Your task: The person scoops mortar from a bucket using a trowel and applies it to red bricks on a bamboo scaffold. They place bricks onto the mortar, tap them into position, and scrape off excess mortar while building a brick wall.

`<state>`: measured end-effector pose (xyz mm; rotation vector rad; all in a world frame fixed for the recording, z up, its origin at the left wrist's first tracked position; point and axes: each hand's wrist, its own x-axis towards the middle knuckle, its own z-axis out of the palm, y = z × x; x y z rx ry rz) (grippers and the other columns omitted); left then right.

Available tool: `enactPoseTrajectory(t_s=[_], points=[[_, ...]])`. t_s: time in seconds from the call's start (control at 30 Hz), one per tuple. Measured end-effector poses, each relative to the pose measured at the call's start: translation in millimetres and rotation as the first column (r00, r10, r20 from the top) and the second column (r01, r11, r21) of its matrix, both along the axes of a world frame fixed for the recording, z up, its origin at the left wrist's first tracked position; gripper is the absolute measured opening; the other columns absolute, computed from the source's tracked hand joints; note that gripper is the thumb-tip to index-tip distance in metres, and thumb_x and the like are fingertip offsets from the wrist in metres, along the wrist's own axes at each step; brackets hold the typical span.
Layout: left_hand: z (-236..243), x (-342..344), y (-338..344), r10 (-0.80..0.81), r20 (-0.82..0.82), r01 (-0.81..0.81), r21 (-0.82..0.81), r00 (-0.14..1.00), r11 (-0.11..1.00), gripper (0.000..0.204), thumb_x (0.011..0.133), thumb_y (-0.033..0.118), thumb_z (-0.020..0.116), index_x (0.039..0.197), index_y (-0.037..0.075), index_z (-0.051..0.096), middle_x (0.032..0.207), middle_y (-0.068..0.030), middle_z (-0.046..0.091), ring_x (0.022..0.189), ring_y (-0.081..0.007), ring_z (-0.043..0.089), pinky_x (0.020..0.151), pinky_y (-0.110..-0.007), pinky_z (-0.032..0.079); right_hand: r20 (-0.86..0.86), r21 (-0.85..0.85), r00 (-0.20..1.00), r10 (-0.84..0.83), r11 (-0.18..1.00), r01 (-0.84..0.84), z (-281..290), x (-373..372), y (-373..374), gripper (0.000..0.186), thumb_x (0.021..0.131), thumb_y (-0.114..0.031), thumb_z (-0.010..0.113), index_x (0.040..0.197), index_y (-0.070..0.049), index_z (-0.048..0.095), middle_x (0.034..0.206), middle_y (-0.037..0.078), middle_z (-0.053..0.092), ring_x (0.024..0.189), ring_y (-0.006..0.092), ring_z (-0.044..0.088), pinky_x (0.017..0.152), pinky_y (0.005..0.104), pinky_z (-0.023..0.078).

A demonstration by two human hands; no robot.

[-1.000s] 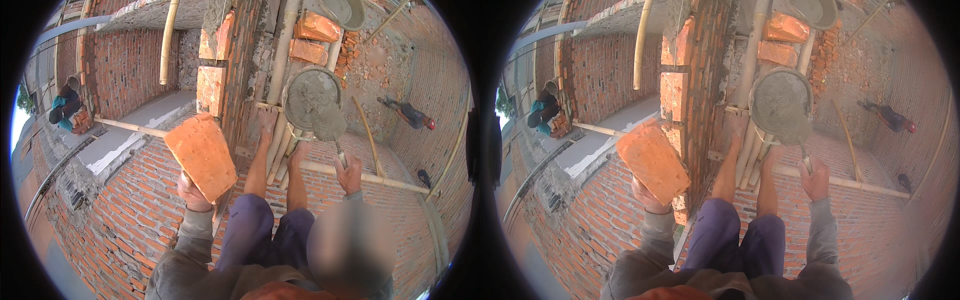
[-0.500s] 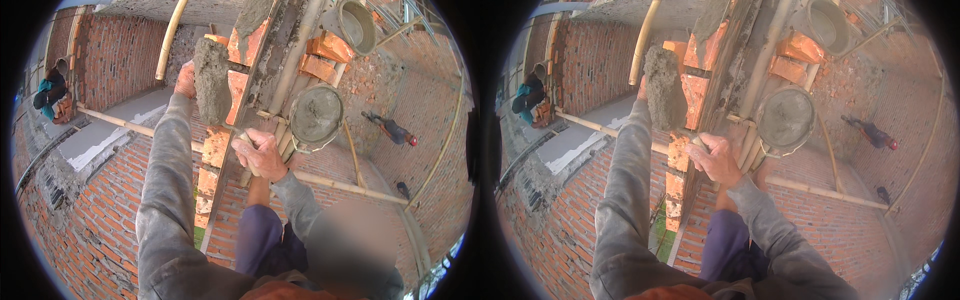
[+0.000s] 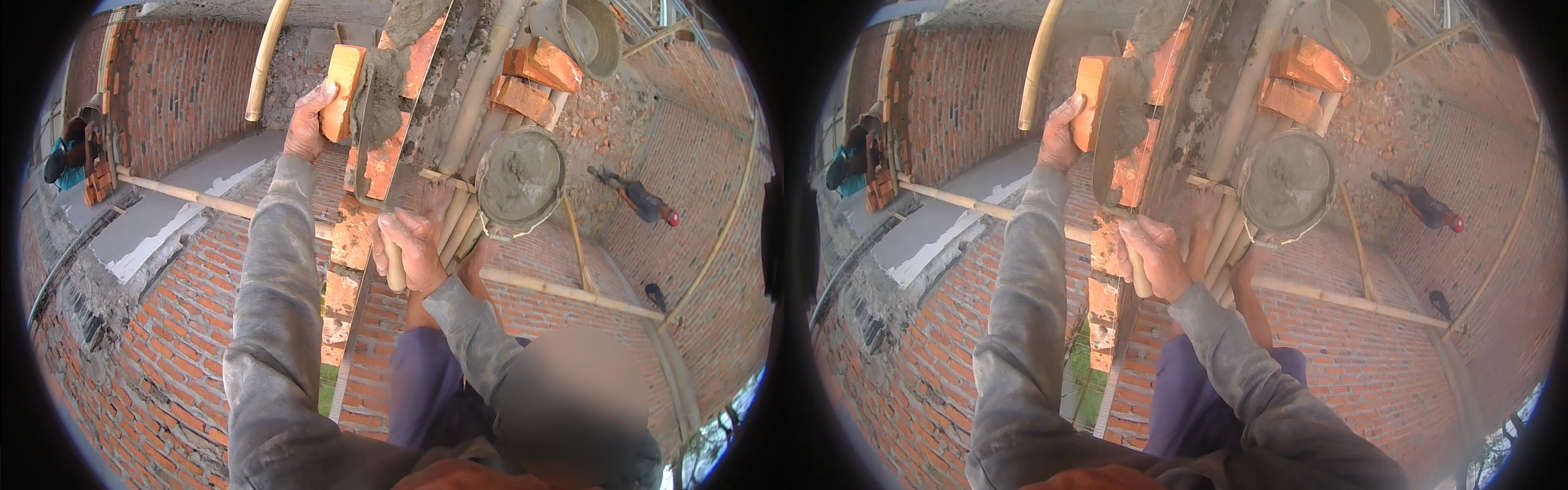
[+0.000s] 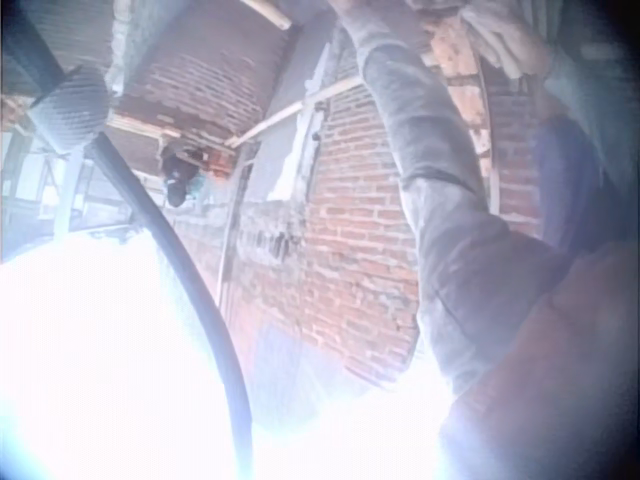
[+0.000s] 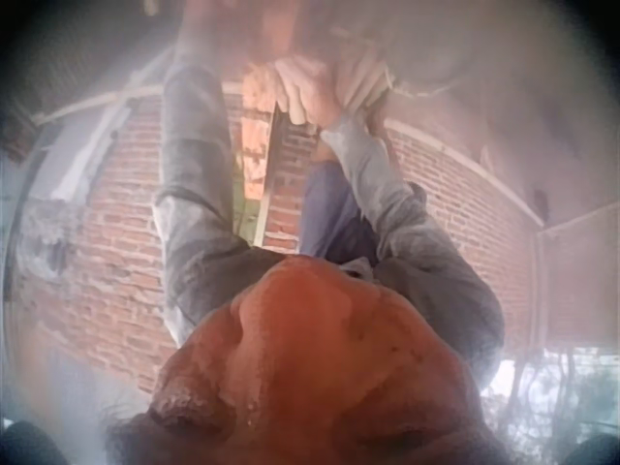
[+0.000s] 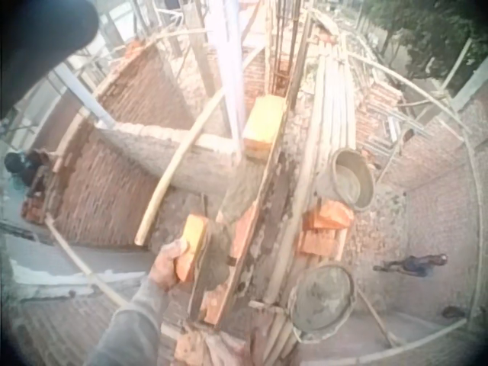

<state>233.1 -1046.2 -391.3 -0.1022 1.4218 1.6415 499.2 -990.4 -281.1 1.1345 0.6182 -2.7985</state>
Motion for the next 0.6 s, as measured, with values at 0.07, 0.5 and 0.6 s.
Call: enactPoseTrajectory(t_s=[0.07, 0.5, 0.6], points=[[0, 1, -2, 0.021, 0.039, -0.021, 0.003, 0.999, 1.0, 0.049, 0.099, 0.028, 0.068, 0.136, -0.002, 0.06, 0.126, -0.0085, 0.068, 0.111, -0.0179, 0.066, 0.098, -0.034, 0.052, 0.008, -0.045, 1.0, -0.001, 0.999, 0.001, 8, 6, 5, 0.03, 0.106, -0.028, 0.058, 0.094, -0.001, 0.062, 0.076, 0.007, 0.063, 0.053, 0.0126, 0.058, 0.048, 0.0276, 0.046], [10, 11, 6, 0.068, -0.018, -0.068, 0.027, 0.997, 0.997, 0.06, 0.095, 0.024, 0.073, 0.143, -0.007, 0.056, 0.133, -0.0111, 0.066, 0.118, -0.0176, 0.063, 0.104, -0.032, 0.047, 0.587, 0.377, 0.804, 0.096, -0.911, -0.166, 89, -71, 235, 0.016, 0.074, -0.007, 0.072, 0.09, -0.007, 0.069, 0.086, 0.007, 0.059, 0.088, 0.0267, 0.063, 0.069, 0.0402, 0.052], [12, 11, 6, 0.064, -0.012, -0.063, 0.021, 0.998, 0.998, 0.062, 0.094, 0.025, 0.073, 0.144, -0.007, 0.055, 0.134, -0.0114, 0.065, 0.119, -0.0178, 0.063, 0.105, -0.032, 0.047, 0.642, 0.217, 0.751, 0.157, -0.976, 0.019, 93, -79, 241, 0.004, 0.074, -0.009, 0.072, 0.077, -0.01, 0.069, 0.083, 0.004, 0.059, 0.086, 0.0231, 0.062, 0.066, 0.0371, 0.05]])
